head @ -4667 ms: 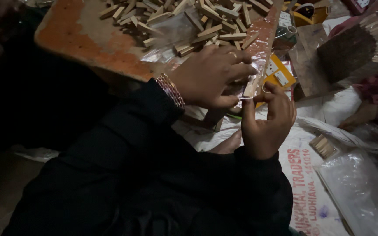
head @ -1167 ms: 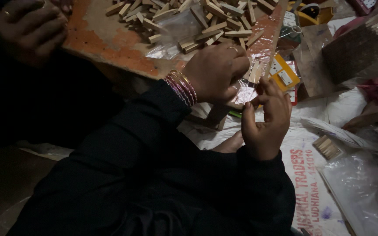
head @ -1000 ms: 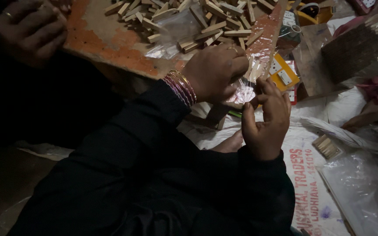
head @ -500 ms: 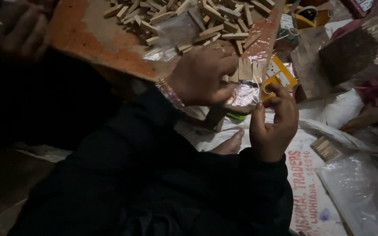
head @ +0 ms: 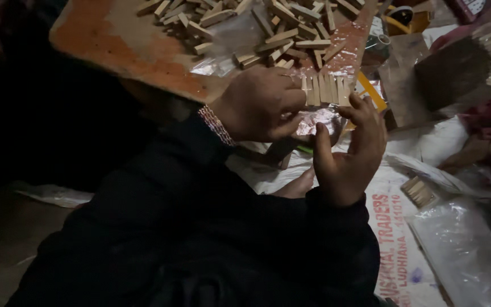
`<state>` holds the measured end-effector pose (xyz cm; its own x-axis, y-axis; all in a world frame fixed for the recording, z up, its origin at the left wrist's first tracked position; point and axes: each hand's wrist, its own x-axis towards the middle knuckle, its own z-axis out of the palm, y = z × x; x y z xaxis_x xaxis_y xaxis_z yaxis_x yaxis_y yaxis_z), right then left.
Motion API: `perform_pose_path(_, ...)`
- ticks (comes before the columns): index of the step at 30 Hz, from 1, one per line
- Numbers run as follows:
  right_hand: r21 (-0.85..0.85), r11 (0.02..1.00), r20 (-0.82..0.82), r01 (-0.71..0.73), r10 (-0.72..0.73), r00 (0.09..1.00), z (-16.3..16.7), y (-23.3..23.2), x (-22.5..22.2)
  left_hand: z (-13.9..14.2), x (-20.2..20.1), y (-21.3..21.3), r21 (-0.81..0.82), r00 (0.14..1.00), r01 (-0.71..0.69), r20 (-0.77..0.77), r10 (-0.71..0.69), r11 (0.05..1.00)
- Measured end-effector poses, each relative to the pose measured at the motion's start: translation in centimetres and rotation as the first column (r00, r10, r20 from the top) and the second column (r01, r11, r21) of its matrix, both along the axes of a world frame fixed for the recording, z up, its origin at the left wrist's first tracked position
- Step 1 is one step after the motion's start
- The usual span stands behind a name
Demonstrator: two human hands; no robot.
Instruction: The person sits on the floor and packs small wooden sticks into clear plastic bags. They pick sticks from a pile on a low table, place them into bags, and set the filled bags aside.
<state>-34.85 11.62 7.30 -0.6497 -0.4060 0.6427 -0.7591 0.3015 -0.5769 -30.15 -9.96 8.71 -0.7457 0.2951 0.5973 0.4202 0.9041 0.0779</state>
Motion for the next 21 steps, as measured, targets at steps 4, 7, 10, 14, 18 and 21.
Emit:
perform_pose_path(4,0.144,0.99,-0.047,-0.015,0.022,0.999,1.2,-1.2,-0.2,0.6,0.2,0.0,0.01,0.993,0.053,-0.107,-0.051,0.999)
perform_pose_path(7,0.247,0.969,-0.071,-0.017,0.036,0.997,2.0,-2.0,-0.6,1.1,0.4,-0.2,0.049,0.993,0.086,-0.085,-0.082,0.995)
perform_pose_path(10,0.307,0.952,-0.013,-0.015,0.02,1.0,2.5,-2.4,-0.8,1.3,1.0,-0.4,0.119,0.984,0.138,-0.126,-0.122,0.983)
perform_pose_path(14,0.314,0.949,-0.011,0.005,-0.001,1.0,2.9,-2.9,-1.1,1.3,1.1,-0.6,0.147,0.974,0.17,-0.177,-0.143,0.974)
perform_pose_path(18,0.33,0.943,-0.022,0.032,-0.026,0.999,3.1,-3.2,-1.0,1.1,0.6,-0.5,0.117,0.991,0.135,-0.024,-0.133,0.984)
perform_pose_path(21,0.343,0.938,-0.036,0.054,-0.045,0.998,3.2,-3.3,-1.0,0.9,0.7,-0.6,0.119,0.984,0.153,-0.108,-0.14,0.981)
